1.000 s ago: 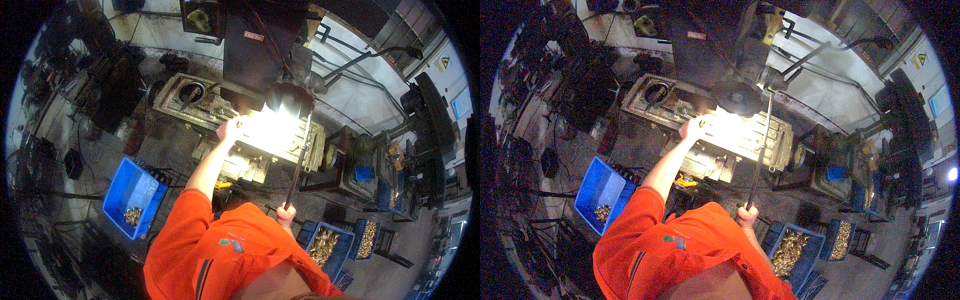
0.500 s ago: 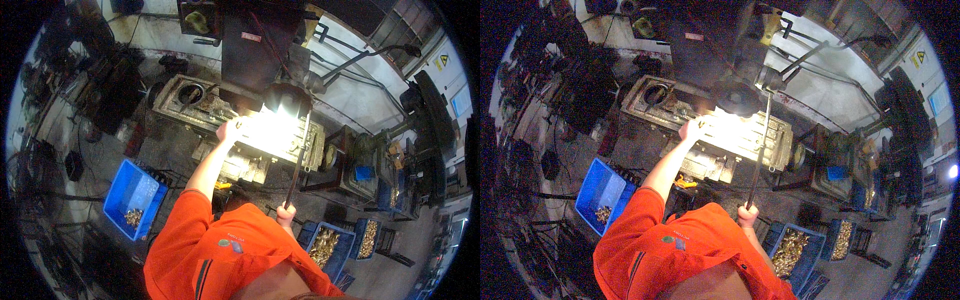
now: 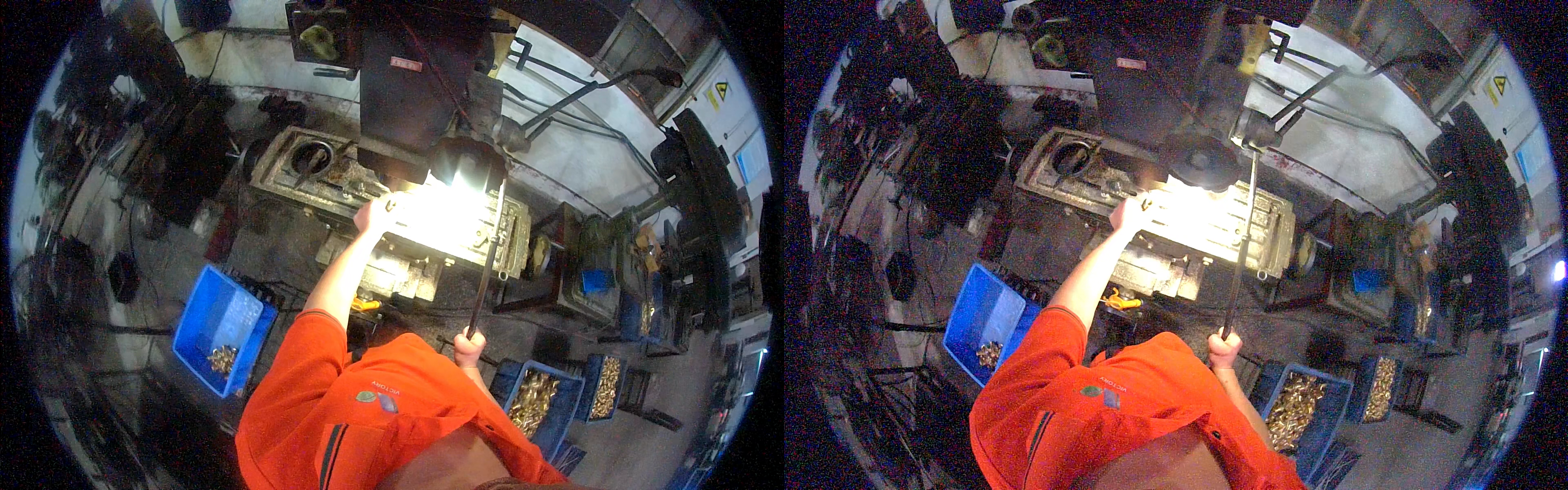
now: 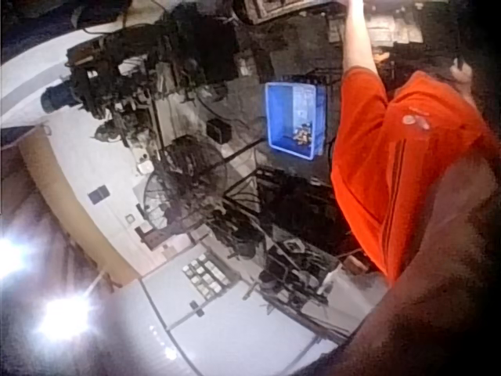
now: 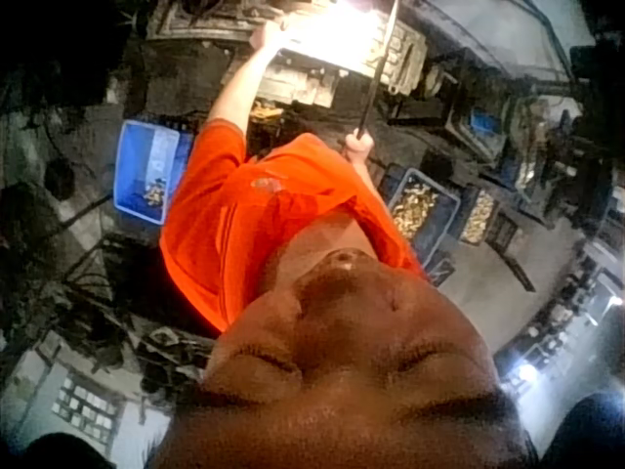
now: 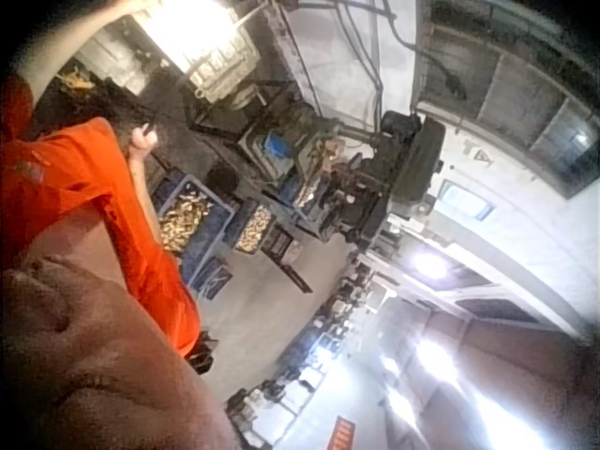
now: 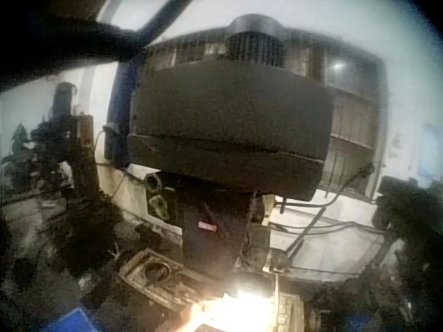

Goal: The person repeatedly places small brass-colored metal parts into a press machine, activates the press with a lever, removes the processed parts with pliers, and deposits them into a blue bin. The cycle repeats continuously throughout the clip.

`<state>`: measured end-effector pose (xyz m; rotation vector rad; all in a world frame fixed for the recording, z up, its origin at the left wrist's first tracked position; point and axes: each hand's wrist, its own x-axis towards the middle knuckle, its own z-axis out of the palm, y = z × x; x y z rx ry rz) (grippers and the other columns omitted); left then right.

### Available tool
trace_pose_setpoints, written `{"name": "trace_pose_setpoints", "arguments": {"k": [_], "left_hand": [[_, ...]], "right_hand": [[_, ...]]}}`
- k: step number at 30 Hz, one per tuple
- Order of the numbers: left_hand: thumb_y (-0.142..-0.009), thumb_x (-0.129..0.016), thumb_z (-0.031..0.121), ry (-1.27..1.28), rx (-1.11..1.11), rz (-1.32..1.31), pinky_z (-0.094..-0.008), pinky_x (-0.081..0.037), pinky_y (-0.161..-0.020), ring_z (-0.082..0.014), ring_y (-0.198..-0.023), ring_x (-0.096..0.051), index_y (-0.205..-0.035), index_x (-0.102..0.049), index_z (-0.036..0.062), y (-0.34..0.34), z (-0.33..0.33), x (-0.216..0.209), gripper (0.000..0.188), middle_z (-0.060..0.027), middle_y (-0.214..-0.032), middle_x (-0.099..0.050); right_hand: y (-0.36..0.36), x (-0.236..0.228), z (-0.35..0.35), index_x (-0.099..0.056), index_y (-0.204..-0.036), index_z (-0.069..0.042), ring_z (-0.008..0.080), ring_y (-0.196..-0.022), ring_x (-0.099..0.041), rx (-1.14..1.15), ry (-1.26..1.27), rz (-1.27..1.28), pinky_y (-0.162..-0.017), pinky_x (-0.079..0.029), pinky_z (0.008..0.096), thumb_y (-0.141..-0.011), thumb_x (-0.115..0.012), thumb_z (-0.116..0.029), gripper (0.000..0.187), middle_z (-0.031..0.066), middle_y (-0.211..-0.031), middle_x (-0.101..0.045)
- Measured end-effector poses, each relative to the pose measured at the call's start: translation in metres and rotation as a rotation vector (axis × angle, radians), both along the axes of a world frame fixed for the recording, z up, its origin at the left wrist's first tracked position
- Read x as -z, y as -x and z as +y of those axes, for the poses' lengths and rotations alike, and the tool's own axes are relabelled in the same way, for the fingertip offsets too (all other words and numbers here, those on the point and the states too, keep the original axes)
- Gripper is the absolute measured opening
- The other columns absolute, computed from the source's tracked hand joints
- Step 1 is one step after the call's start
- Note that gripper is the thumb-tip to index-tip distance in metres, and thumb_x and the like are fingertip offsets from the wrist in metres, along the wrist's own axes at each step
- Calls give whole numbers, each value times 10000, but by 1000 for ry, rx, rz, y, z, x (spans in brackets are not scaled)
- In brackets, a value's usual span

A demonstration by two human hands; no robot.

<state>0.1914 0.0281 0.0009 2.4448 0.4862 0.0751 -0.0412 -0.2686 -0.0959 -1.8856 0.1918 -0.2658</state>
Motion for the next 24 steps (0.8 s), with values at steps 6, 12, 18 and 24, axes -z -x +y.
{"name": "trace_pose_setpoints", "arguments": {"k": [6,12,18,24], "left_hand": [[-685,-615,536,-36,7,110,-390,-500,-693,-299,-820,-635,-856,-658,88,-13,6,20,481,-145,-854,-654],[-686,-591,570,-73,19,123,-390,-500,-697,-293,-832,-635,-851,-660,93,-9,7,13,510,-140,-865,-656],[-714,-553,588,-97,45,98,-391,-495,-671,-283,-807,-635,-938,-634,196,-4,5,3,459,-113,-831,-656],[-735,-536,582,-76,108,115,-389,-489,-680,-278,-806,-634,-1004,-600,190,2,8,-12,480,-114,-839,-654]], "right_hand": [[6,-41,19,-374,-558,-88,70,-507,-299,98,-119,92,-440,-248,262,-638,-465,-49,128,-42,-554,-334],[31,-94,16,-380,-572,-83,71,-486,-293,-13,-92,126,-429,-236,260,-605,-502,-71,127,-49,-548,-343],[60,-150,24,-396,-598,-97,54,-525,-312,113,-38,281,-454,-251,247,-606,-501,-37,121,-51,-560,-344],[88,-237,-1,-474,-703,-95,105,-384,-432,-137,-401,564,-367,-314,229,-706,-514,-2,101,-24,-508,-455]]}}
